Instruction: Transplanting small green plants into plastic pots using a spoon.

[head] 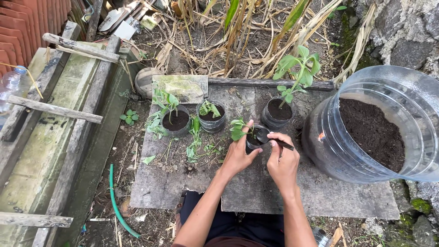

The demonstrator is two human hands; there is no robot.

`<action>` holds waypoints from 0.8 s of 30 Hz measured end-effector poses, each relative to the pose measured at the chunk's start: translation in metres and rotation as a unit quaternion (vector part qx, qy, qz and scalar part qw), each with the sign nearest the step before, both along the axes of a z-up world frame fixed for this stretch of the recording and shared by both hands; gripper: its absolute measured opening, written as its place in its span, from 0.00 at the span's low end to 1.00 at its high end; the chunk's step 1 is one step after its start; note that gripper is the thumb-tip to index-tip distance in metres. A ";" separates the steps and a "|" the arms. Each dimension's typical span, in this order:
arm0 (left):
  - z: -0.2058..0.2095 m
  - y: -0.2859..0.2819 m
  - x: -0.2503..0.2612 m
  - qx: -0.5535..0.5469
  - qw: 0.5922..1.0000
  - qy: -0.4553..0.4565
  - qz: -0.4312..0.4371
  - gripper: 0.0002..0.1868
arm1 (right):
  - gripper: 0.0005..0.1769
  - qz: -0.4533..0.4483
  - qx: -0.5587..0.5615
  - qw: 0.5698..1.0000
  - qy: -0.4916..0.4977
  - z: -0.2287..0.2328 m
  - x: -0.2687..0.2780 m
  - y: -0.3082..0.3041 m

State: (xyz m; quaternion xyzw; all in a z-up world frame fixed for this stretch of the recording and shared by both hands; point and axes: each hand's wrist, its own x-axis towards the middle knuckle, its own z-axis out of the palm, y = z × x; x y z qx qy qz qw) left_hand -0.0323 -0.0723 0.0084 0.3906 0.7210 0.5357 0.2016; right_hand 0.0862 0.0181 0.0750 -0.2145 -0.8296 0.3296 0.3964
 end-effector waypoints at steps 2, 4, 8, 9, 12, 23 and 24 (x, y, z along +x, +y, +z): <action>-0.003 -0.003 -0.004 0.024 0.999 0.022 -0.024 0.55 | 0.10 -0.012 -0.009 1.000 -0.006 0.001 0.002 0.001; -0.006 -0.006 -0.010 0.046 0.997 0.043 -0.049 0.55 | 0.10 -0.025 -0.018 0.999 -0.012 0.000 0.005 0.001; -0.017 -0.007 -0.017 0.053 0.991 0.100 -0.072 0.57 | 0.09 0.012 -0.158 0.983 0.095 -0.016 0.009 0.005; -0.020 -0.006 -0.017 0.060 0.988 0.127 -0.068 0.58 | 0.09 0.021 -0.201 0.971 0.129 -0.021 0.010 0.007; -0.006 0.001 -0.010 0.027 0.993 0.108 -0.029 0.63 | 0.09 0.012 -0.226 0.968 0.108 -0.023 0.012 0.009; -0.029 0.008 -0.008 0.061 0.984 0.170 0.002 0.54 | 0.07 0.049 -0.212 0.972 0.082 -0.037 0.008 -0.001; -0.027 0.008 -0.007 0.054 0.989 0.134 -0.001 0.54 | 0.07 0.040 -0.200 0.978 0.054 -0.032 0.008 -0.004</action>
